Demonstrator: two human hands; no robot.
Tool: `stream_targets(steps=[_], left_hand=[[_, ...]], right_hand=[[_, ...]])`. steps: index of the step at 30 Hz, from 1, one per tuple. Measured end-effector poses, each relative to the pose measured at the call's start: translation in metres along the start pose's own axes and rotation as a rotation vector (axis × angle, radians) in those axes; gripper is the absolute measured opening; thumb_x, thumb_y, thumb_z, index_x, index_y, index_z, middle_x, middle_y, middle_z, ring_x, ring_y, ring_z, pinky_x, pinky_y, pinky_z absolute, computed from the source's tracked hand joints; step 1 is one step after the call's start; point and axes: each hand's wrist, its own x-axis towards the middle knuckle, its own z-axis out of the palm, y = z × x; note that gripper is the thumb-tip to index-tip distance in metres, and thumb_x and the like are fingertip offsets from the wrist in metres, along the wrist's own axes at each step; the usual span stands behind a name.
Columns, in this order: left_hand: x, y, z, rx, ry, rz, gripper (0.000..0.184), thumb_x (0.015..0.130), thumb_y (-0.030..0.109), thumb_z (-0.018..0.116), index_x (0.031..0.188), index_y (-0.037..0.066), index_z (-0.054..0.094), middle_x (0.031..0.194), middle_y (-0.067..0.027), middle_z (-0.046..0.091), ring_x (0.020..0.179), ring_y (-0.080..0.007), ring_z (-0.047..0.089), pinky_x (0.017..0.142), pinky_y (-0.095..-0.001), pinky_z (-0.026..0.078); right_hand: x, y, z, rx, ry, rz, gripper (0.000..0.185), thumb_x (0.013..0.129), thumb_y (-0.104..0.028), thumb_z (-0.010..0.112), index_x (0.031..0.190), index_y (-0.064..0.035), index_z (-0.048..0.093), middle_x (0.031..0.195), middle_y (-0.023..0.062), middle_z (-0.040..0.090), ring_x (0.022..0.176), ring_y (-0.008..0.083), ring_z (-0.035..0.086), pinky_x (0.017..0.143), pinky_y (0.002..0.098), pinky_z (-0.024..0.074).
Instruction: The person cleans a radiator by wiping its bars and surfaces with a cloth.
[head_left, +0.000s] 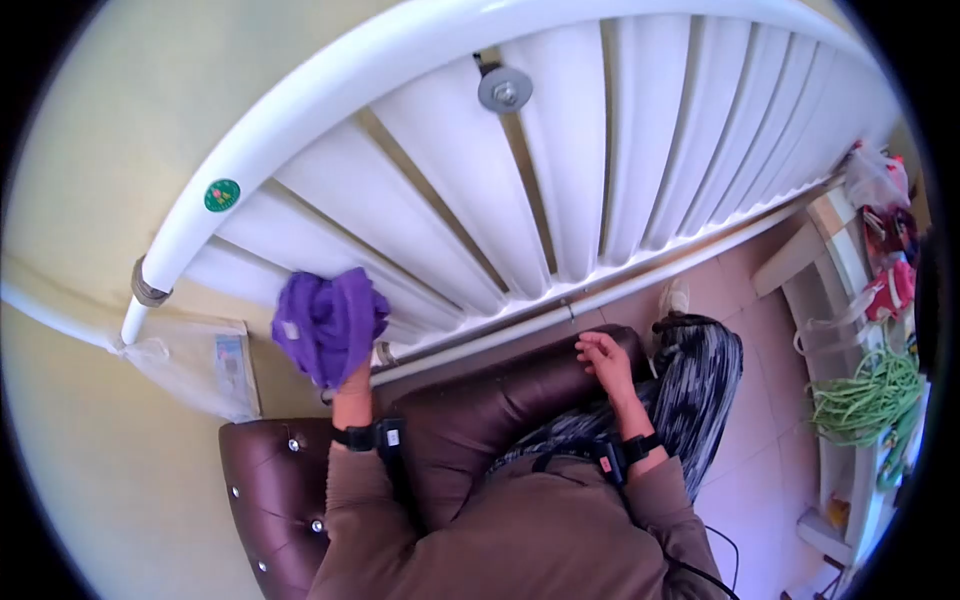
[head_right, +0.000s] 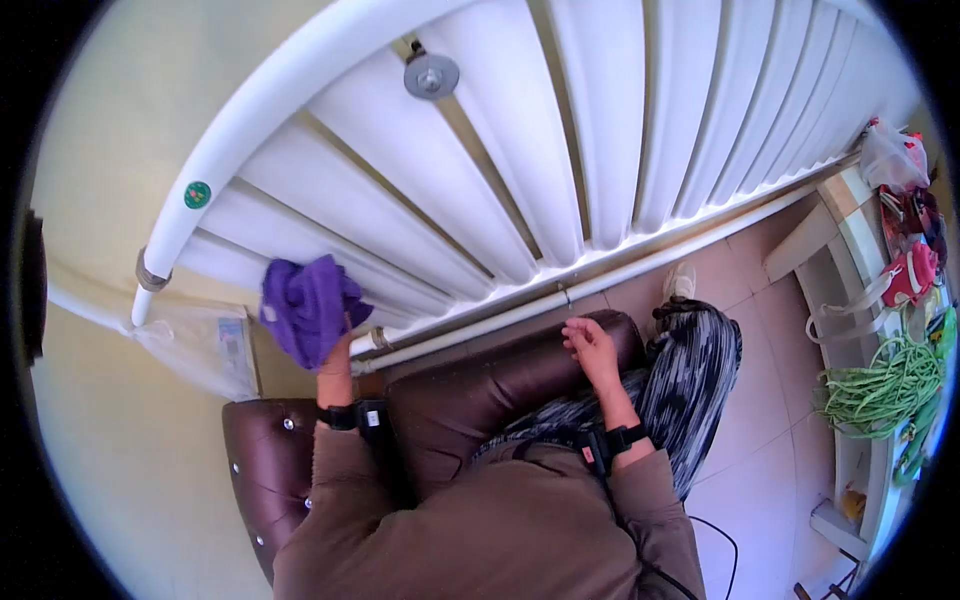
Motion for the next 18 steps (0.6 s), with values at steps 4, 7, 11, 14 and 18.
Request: stream_targets(steps=[4, 7, 11, 14, 18], left_hand=[[-0.054, 0.019, 0.031, -0.131, -0.075, -0.146, 0.031, 0.081, 0.027, 0.061, 0.102, 0.005, 0.058, 0.096, -0.0112, 0.059, 0.091, -0.0303, 0.057, 0.079, -0.042, 0.043], [-0.096, 0.038, 0.049, -0.252, -0.202, -0.275, 0.029, 0.082, 0.029, 0.061, 0.099, 0.006, 0.058, 0.094, -0.0103, 0.059, 0.09, -0.0302, 0.056, 0.078, -0.0423, 0.043], [-0.138, 0.066, 0.07, -0.355, -0.387, -0.456, 0.027, 0.082, 0.032, 0.06, 0.095, 0.008, 0.059, 0.091, -0.0091, 0.058, 0.088, -0.0301, 0.056, 0.075, -0.0427, 0.042], [-0.197, 0.058, 0.1, -0.266, -0.325, -0.357, 0.033, 0.075, 0.038, 0.065, 0.094, 0.011, 0.058, 0.084, -0.0111, 0.059, 0.081, -0.0337, 0.058, 0.072, -0.0445, 0.044], [-0.198, 0.03, 0.102, -0.419, -0.696, -0.518, 0.035, 0.073, 0.032, 0.067, 0.099, 0.009, 0.061, 0.095, -0.0141, 0.062, 0.086, -0.0336, 0.06, 0.076, -0.0409, 0.046]], right_hand=[[0.002, 0.003, 0.0, -0.011, 0.001, 0.012, 0.021, 0.089, -0.015, 0.054, 0.108, -0.0085, 0.058, 0.095, 0.0024, 0.065, 0.077, 0.0095, 0.06, 0.061, 0.0223, 0.0443], [0.002, 0.002, 0.003, -0.018, 0.01, 0.023, 0.021, 0.089, -0.014, 0.053, 0.108, -0.0082, 0.058, 0.095, 0.0026, 0.065, 0.077, 0.0095, 0.06, 0.06, 0.0222, 0.0442], [0.002, 0.005, 0.002, 0.014, 0.001, 0.018, 0.021, 0.088, -0.011, 0.053, 0.108, -0.0079, 0.058, 0.094, 0.0028, 0.065, 0.076, 0.0098, 0.06, 0.06, 0.0222, 0.0443], [0.006, 0.011, 0.001, 0.028, 0.017, 0.0, 0.022, 0.087, -0.008, 0.052, 0.107, -0.0059, 0.058, 0.093, 0.0042, 0.065, 0.076, 0.0102, 0.06, 0.06, 0.022, 0.0443], [0.006, 0.01, 0.003, 0.054, 0.009, -0.03, 0.023, 0.085, -0.006, 0.052, 0.107, -0.0039, 0.058, 0.092, 0.0051, 0.065, 0.075, 0.0106, 0.06, 0.062, 0.0217, 0.0458]])
